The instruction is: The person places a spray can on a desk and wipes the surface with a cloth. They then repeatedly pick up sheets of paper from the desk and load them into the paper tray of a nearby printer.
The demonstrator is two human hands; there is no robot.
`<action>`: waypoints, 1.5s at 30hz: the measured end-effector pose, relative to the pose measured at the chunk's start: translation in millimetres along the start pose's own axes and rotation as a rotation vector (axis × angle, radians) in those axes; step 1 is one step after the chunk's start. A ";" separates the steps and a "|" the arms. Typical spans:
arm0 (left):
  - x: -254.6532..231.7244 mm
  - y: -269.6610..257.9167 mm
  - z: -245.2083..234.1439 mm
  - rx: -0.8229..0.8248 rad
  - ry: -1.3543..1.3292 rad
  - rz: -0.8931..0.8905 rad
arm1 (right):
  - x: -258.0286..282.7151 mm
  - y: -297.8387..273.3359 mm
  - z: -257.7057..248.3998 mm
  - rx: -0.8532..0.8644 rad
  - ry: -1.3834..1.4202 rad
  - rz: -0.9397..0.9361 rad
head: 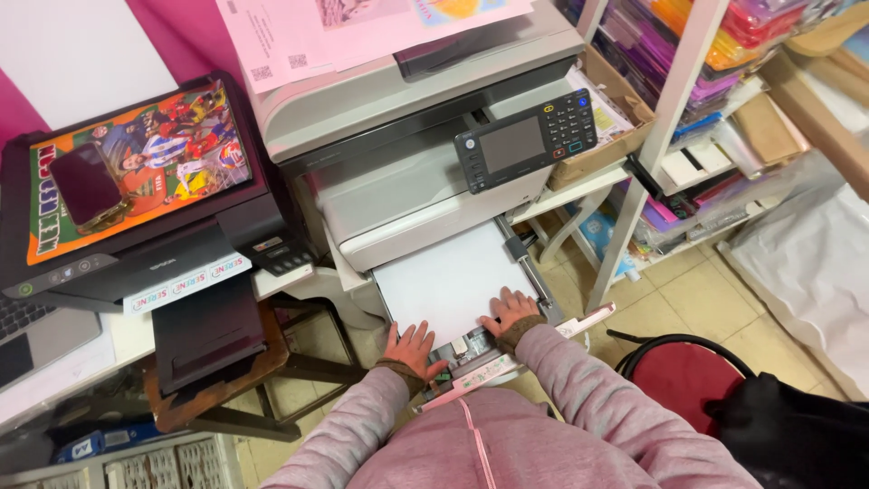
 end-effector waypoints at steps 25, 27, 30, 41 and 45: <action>-352.2 -148.6 -121.5 0.213 -0.530 1.488 | 22.9 -492.1 19.4 -0.985 0.609 0.638; -381.2 -185.7 -122.3 0.263 -0.563 1.617 | 35.6 -539.1 26.0 -1.031 0.566 0.732; -419.6 -240.7 -119.2 0.309 -0.621 1.782 | 55.8 -606.1 31.9 -1.110 0.581 0.867; -537.0 -450.5 -52.9 0.530 -0.860 2.012 | 138.9 -837.0 81.3 -1.049 0.297 1.170; -566.3 -521.7 -24.0 0.618 -0.879 2.028 | 180.0 -914.0 77.3 -0.979 -0.088 1.389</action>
Point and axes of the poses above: each hand's wrist, its own y-axis towards the middle knuckle, its own z-axis out of the palm, x = y × z, the point moved 9 cm from there along y, towards the middle knuckle, and after that the axes turned 4 degrees about -y, right-handed, at the moved point
